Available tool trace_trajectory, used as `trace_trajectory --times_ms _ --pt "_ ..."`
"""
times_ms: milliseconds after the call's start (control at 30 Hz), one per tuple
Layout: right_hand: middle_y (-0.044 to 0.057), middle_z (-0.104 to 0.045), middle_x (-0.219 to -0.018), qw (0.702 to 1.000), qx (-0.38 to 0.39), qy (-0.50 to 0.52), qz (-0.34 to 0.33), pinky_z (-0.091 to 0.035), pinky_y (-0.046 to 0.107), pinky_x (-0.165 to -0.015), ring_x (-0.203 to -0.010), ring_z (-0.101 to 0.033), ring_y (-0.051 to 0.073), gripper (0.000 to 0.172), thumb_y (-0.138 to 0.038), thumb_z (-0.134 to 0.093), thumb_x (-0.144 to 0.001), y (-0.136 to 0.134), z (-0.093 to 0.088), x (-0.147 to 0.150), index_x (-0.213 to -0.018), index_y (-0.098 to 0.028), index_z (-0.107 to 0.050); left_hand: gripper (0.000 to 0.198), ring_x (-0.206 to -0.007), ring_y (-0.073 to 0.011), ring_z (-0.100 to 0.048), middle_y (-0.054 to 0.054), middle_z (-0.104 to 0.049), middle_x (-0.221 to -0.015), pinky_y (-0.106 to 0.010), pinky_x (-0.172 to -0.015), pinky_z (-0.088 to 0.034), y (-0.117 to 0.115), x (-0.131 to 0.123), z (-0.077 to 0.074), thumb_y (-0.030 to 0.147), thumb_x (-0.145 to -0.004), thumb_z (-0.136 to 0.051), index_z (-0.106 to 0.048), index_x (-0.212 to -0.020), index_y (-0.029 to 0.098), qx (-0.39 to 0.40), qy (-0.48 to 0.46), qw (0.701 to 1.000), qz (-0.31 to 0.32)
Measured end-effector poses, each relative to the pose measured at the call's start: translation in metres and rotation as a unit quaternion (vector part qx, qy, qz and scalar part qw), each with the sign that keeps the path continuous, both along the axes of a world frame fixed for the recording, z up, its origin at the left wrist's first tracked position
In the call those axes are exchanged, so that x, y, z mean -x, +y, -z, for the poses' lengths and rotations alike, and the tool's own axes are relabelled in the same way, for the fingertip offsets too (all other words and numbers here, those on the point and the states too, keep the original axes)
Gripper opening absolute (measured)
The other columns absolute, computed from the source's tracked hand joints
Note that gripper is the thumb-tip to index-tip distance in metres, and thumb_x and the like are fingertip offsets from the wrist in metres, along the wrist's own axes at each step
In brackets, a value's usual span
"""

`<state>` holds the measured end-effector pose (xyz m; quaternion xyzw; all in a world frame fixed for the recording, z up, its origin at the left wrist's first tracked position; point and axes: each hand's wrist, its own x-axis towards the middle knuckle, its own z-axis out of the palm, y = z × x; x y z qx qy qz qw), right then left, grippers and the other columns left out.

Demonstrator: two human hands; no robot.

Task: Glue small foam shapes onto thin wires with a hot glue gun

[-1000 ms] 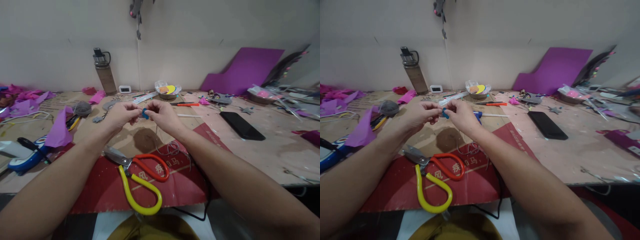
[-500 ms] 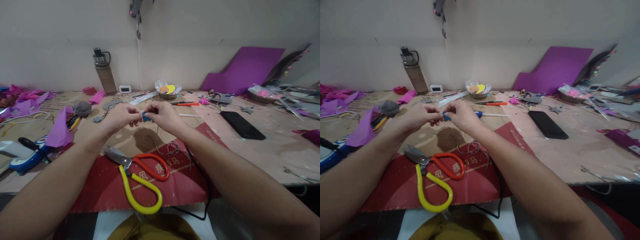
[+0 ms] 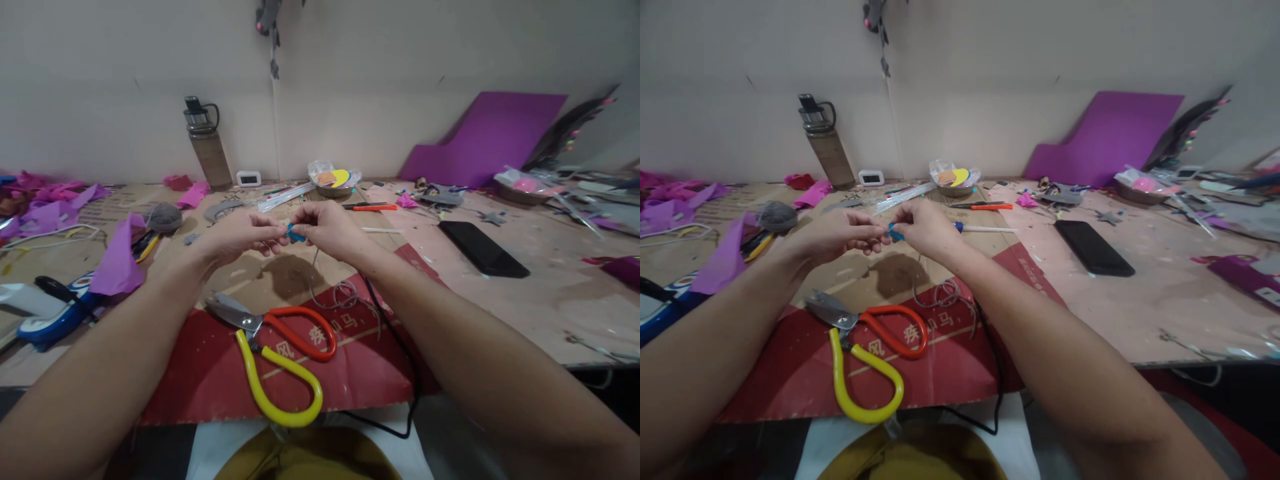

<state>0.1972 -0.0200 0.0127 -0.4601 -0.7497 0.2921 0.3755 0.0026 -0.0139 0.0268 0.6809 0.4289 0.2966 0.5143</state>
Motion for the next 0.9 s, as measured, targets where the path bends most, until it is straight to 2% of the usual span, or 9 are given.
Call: trace_trajectory --times_ms 200,267,367,467,567,700,800,900 --pt "0.0 -0.065 -0.071 1.0 0.0 -0.008 -0.006 -0.042 0.025 -0.06 -0.064 -0.055 0.011 0.006 -0.015 -0.061 -0.08 -0.006 -0.003 0.003 -0.079 -0.017 -0.066 0.013 -0.052 -0.0112 -0.058 -0.005 -0.067 -0.06 -0.021 -0.05 -0.046 -0.003 -0.004 0.002 0.028 -0.069 -0.074 -0.074 -0.068 0.015 -0.083 0.052 0.995 -0.025" --pt "-0.001 -0.063 -0.07 1.0 -0.015 0.0 0.01 -0.042 0.025 -0.06 -0.064 -0.055 0.012 0.005 -0.017 -0.063 -0.081 -0.008 -0.003 0.004 -0.086 -0.017 -0.065 0.012 -0.05 -0.0102 -0.056 -0.004 -0.066 -0.058 -0.021 -0.048 -0.044 -0.003 -0.006 0.003 0.026 -0.068 -0.072 -0.071 -0.064 0.015 -0.085 0.046 0.994 -0.05" --pt "-0.002 -0.06 -0.07 0.996 -0.065 0.006 0.056 -0.04 0.025 -0.061 -0.064 -0.054 0.012 0.015 -0.019 -0.064 -0.082 -0.01 -0.002 0.004 -0.096 -0.018 -0.061 0.01 -0.048 -0.0097 -0.054 -0.003 -0.064 -0.056 -0.021 -0.047 -0.043 -0.003 -0.009 0.006 0.022 -0.066 -0.067 -0.067 -0.059 0.015 -0.084 0.031 0.991 -0.096" --pt "-0.001 -0.059 -0.071 0.988 -0.13 -0.03 0.077 -0.038 0.026 -0.063 -0.065 -0.052 0.012 0.004 -0.015 -0.062 -0.083 -0.013 -0.003 0.004 -0.085 -0.018 -0.061 0.009 -0.049 -0.0098 -0.054 -0.003 -0.063 -0.055 -0.02 -0.047 -0.042 -0.003 -0.012 0.007 0.021 -0.064 -0.064 -0.064 -0.058 0.015 -0.081 0.013 0.988 -0.129" --pt "0.0 -0.061 -0.072 0.979 -0.169 -0.072 0.086 -0.036 0.027 -0.064 -0.067 -0.051 0.012 0.008 -0.013 -0.061 -0.083 -0.016 -0.004 0.005 -0.075 -0.017 -0.061 0.011 -0.048 -0.0093 -0.053 -0.002 -0.062 -0.055 -0.02 -0.047 -0.041 -0.004 -0.013 0.008 0.023 -0.065 -0.065 -0.064 -0.059 0.015 -0.088 0.004 0.984 -0.153" --pt "0.0 -0.061 -0.072 0.978 -0.161 -0.075 0.105 -0.036 0.027 -0.063 -0.064 -0.051 0.013 0.002 -0.02 -0.062 -0.084 -0.019 -0.004 0.007 -0.084 -0.017 -0.063 0.014 -0.05 -0.0095 -0.054 -0.002 -0.064 -0.058 -0.021 -0.049 -0.041 -0.005 -0.014 0.013 0.027 -0.068 -0.067 -0.064 -0.061 0.015 -0.115 -0.017 0.978 -0.175" --pt "-0.001 -0.061 -0.073 0.982 -0.144 -0.05 0.111 -0.037 0.027 -0.063 -0.063 -0.052 0.013 0.016 -0.022 -0.063 -0.084 -0.02 -0.001 0.01 -0.099 -0.017 -0.061 0.014 -0.054 -0.0105 -0.057 -0.002 -0.064 -0.06 -0.022 -0.052 -0.043 -0.002 -0.013 0.017 0.027 -0.069 -0.068 -0.065 -0.065 0.015 -0.123 -0.033 0.972 -0.2" --pt "0.002 -0.064 -0.077 0.988 -0.125 -0.036 0.088 -0.039 0.026 -0.066 -0.069 -0.056 0.014 0.014 -0.022 -0.06 -0.085 -0.021 0.005 0.014 -0.098 -0.017 -0.061 0.012 -0.056 -0.0104 -0.057 -0.003 -0.064 -0.064 -0.021 -0.054 -0.044 0.0 -0.011 0.018 0.027 -0.07 -0.067 -0.066 -0.066 0.015 -0.11 -0.074 0.966 -0.223"
